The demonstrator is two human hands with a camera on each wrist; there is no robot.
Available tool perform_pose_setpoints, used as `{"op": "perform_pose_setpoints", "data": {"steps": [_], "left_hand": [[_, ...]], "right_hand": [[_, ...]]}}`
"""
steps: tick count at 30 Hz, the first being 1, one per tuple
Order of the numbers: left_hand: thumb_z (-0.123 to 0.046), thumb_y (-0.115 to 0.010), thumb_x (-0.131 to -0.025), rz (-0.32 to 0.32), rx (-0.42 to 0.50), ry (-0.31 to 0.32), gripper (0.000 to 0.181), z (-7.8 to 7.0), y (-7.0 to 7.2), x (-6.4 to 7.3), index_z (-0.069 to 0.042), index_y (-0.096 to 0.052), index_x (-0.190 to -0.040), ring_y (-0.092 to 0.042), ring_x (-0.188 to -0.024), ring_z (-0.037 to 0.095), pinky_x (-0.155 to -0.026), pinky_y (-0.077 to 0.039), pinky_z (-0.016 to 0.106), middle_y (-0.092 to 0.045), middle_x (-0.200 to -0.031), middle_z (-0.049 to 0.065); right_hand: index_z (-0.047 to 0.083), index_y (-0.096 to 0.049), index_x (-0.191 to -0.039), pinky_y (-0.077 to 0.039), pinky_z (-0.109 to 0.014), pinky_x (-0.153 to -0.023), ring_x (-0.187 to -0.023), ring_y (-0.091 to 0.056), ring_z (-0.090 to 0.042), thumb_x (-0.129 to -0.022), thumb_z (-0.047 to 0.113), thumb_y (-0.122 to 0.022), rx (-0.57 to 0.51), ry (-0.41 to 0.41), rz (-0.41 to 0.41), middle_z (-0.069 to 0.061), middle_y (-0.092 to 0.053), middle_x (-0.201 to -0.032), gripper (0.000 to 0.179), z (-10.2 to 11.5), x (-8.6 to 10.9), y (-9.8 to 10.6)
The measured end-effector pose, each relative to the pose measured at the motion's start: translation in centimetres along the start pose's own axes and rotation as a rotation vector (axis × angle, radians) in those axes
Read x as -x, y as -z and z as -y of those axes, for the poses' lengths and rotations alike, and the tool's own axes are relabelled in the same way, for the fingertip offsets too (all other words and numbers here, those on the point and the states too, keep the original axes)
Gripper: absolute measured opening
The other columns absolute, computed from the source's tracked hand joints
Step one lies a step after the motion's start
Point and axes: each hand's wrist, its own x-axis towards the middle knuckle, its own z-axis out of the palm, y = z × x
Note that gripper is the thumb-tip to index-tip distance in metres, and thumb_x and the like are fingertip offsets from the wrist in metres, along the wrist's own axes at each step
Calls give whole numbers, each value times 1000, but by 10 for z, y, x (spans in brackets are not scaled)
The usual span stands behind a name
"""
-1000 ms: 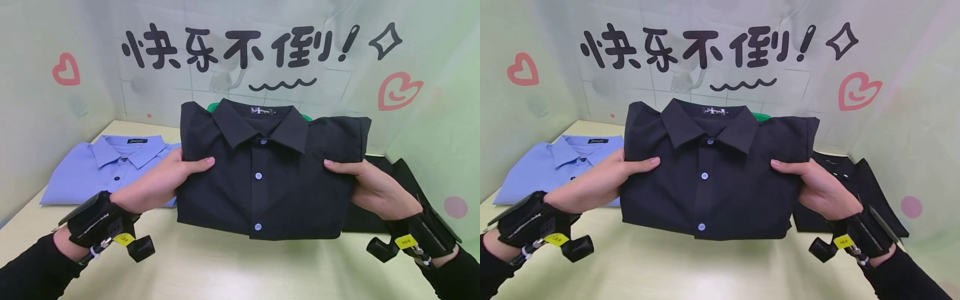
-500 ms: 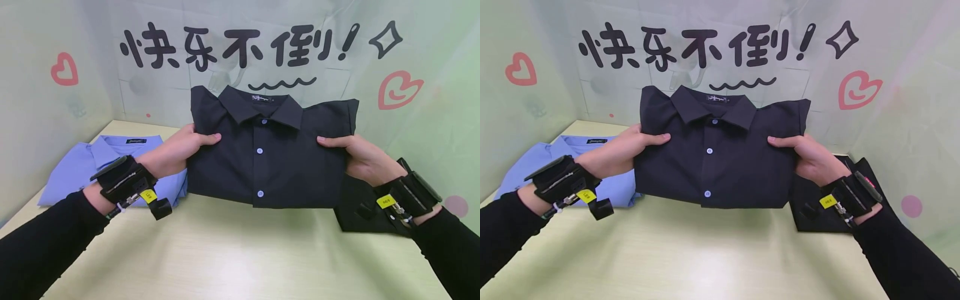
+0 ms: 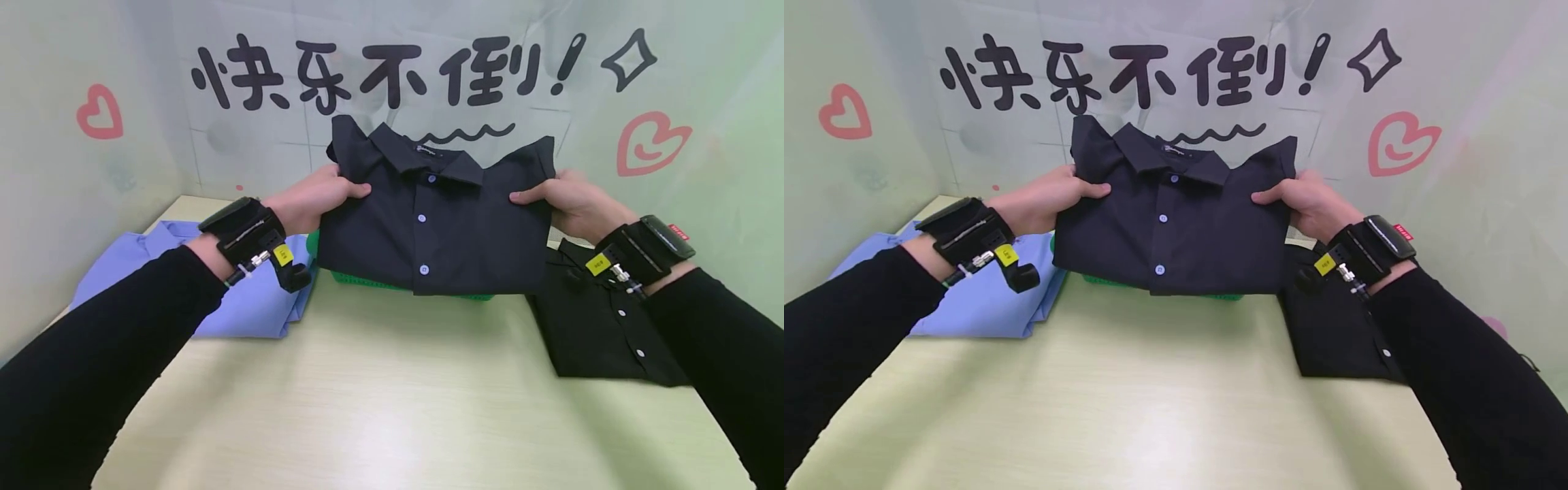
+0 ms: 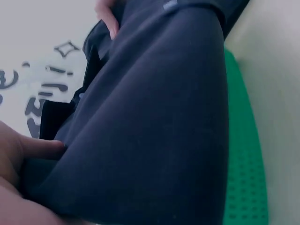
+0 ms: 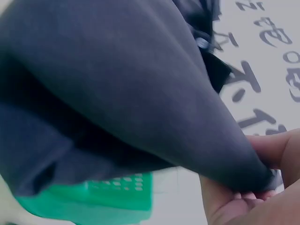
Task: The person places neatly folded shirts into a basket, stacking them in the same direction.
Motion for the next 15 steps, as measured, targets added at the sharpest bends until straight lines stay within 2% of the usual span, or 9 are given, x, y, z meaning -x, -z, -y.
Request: {"op": "perform_pose_setpoints", "data": {"steps": [3, 6, 10, 15], "left_hand": [[-16, -50, -104, 5, -6, 24, 51, -3, 5, -12, -1, -25, -145, -42, -118, 28, -103, -36, 38, -37, -133, 12], [-17, -51, -103, -6, -17, 49, 63, -6, 10, -23, -4, -13, -152, -37, -123, 27, -105, -33, 37, -30, -142, 10], [-18, -51, -104, -18, -47, 68, 71, -9, 12, -37, -8, -5, -156, -34, -127, 26, -108, -31, 36, -24, -151, 8], [-18, -50, -104, -36, -84, 84, 70, -8, 14, -51, -9, -6, -157, -33, -130, 25, -110, -29, 36, -23, -154, 8]], "right_hand": [[1, -73, -90, -54, -29, -81, -88, -67, -17, -84, -4, -75, -71, 14, 1, -5, -64, -105, 9, 7, -7, 7], [1, -74, -86, -56, -30, -78, -85, -68, -18, -83, -7, -75, -110, 17, -23, -6, -61, -110, 9, 9, -14, 11], [4, -71, -78, -55, -27, -76, -86, -65, -16, -83, -5, -75, -78, 29, -82, -8, -52, -116, 11, 6, -24, 11], [6, -69, -73, -54, -23, -75, -94, -60, -17, -85, -3, -74, -50, 42, -153, -8, -48, -114, 16, 1, -34, 7]]}}
